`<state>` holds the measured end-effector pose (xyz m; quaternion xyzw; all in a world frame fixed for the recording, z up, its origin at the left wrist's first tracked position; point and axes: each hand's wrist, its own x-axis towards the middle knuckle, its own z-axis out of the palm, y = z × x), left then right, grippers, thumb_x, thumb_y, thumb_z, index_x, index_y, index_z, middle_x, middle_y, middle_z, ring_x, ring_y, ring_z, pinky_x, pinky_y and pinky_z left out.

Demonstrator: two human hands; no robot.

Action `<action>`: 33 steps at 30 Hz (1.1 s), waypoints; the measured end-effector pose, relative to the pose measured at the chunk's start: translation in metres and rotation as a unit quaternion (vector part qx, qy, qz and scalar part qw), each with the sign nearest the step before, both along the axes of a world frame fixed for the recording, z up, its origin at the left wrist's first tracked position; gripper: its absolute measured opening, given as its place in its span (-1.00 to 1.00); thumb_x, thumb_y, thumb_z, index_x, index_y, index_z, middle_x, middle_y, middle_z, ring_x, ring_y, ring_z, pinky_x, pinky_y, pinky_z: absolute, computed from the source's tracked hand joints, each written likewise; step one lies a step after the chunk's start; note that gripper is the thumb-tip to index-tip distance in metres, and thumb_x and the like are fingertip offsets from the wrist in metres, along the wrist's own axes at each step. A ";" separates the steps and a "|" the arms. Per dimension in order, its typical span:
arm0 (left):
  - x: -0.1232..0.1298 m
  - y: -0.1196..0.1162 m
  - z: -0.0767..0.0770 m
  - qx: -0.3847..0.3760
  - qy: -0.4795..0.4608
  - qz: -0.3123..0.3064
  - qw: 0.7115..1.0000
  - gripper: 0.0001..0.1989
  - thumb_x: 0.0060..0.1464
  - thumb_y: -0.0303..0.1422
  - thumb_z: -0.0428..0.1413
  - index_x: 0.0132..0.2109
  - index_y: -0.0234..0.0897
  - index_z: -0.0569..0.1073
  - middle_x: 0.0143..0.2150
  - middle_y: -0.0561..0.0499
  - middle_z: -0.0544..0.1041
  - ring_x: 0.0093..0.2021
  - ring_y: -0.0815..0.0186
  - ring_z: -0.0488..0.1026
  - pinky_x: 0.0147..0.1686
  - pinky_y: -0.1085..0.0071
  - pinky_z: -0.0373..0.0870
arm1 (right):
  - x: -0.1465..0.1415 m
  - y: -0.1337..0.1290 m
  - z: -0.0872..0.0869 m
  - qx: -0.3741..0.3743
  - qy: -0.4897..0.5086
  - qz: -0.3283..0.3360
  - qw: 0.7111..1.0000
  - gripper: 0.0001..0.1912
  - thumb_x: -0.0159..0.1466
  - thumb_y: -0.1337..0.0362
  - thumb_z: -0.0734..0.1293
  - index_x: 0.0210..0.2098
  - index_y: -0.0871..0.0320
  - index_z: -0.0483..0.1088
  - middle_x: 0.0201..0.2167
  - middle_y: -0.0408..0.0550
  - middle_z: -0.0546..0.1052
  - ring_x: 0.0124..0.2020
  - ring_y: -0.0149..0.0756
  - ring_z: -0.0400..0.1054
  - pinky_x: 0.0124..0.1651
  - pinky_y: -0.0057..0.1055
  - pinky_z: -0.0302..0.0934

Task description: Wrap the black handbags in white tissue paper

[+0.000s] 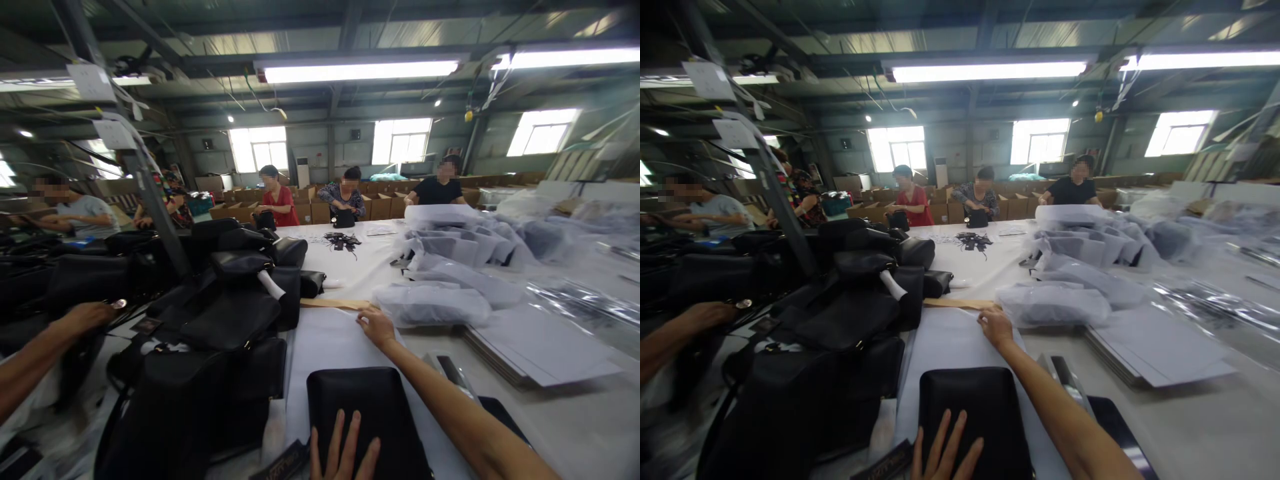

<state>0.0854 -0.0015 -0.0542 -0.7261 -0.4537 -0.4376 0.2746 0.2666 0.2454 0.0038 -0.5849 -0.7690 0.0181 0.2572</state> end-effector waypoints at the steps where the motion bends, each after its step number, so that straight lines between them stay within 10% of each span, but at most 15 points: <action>1: -0.001 0.000 0.000 0.003 0.009 0.000 1.000 -0.67 0.09 -0.29 0.24 0.01 0.17 0.51 0.08 0.08 0.58 0.25 0.17 0.36 0.36 -0.10 -0.11 | 0.000 0.000 0.003 0.002 0.005 0.009 1.000 -0.89 0.23 0.31 0.30 -0.33 0.08 0.49 0.04 -0.01 0.55 0.05 -0.12 0.41 0.14 -0.18 0.21; 12: -0.013 -0.015 0.009 -0.126 0.096 -0.029 0.987 -0.33 0.05 0.16 0.07 0.26 0.06 0.34 0.29 -0.08 0.37 0.34 -0.06 0.18 0.32 -0.26 -0.22 | 0.012 -0.009 0.043 -0.098 0.019 0.169 0.981 -0.76 0.04 0.24 0.42 -0.25 0.06 0.46 -0.32 -0.14 0.59 -0.15 -0.18 0.44 0.05 -0.24 0.19; 16: -0.012 -0.021 0.020 -0.164 0.098 -0.022 0.981 -0.25 -0.10 0.11 0.20 0.24 0.04 0.35 0.35 -0.08 0.29 0.33 -0.12 0.16 0.29 -0.28 -0.16 | 0.016 -0.015 0.055 -0.141 0.040 0.177 0.973 -0.46 0.02 0.11 0.48 -0.01 0.06 0.43 -0.33 -0.15 0.56 -0.19 -0.19 0.44 -0.04 -0.30 0.24; 33: -0.008 -0.028 0.028 -0.197 0.081 -0.017 0.977 -0.22 -0.14 0.02 0.26 0.26 0.06 0.32 0.38 -0.06 0.24 0.33 -0.12 0.15 0.25 -0.28 -0.04 | 0.034 -0.009 0.087 -0.255 0.083 0.182 0.946 -0.57 0.02 -0.05 0.45 -0.32 0.19 0.61 -0.42 -0.09 0.61 -0.34 -0.25 0.44 -0.22 -0.41 0.27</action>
